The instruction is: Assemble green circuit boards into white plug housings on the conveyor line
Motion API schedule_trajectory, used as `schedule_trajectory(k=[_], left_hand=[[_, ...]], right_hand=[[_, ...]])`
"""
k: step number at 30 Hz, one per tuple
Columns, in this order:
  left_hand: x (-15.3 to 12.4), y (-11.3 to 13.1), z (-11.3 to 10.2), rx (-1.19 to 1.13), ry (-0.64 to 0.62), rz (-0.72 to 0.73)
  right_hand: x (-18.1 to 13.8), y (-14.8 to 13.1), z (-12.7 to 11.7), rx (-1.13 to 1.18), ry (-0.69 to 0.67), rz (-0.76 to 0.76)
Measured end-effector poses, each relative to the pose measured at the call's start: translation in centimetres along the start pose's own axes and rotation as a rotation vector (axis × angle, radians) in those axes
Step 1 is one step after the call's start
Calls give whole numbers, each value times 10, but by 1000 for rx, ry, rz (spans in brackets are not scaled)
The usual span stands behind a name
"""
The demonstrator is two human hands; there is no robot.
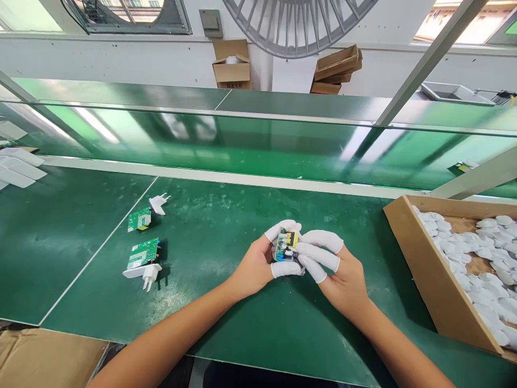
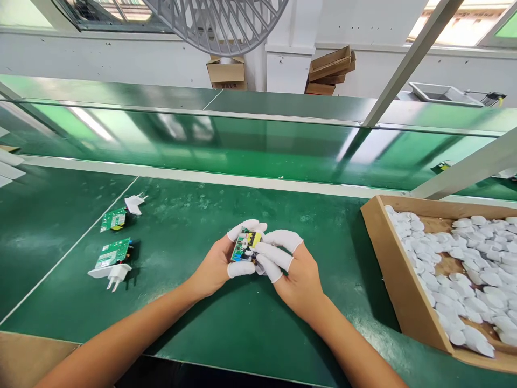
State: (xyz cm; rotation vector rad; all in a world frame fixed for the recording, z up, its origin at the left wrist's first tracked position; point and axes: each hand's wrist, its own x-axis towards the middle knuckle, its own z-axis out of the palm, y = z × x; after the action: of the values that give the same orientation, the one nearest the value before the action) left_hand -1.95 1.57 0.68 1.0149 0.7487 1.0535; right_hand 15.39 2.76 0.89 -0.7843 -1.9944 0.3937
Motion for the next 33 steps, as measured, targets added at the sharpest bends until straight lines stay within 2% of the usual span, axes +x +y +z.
schedule_trajectory(k=[5,18,22,28,33], left_hand=[[-2,0,2,-30,-23,2],[-5,2,2,48,-47,-18],[-4,-1,4,16,-22,-1],[-3,-4,4,-67,35,-1],[-5,-1,3,51,-2,-14]], right_hand=[[2,-1,-4,33,61,-2],[1,-8,1,76,9,98],[1,-8,1,39,23,125],[0,-7,4,64,24,74],[1,-7,0,144,-50,187]])
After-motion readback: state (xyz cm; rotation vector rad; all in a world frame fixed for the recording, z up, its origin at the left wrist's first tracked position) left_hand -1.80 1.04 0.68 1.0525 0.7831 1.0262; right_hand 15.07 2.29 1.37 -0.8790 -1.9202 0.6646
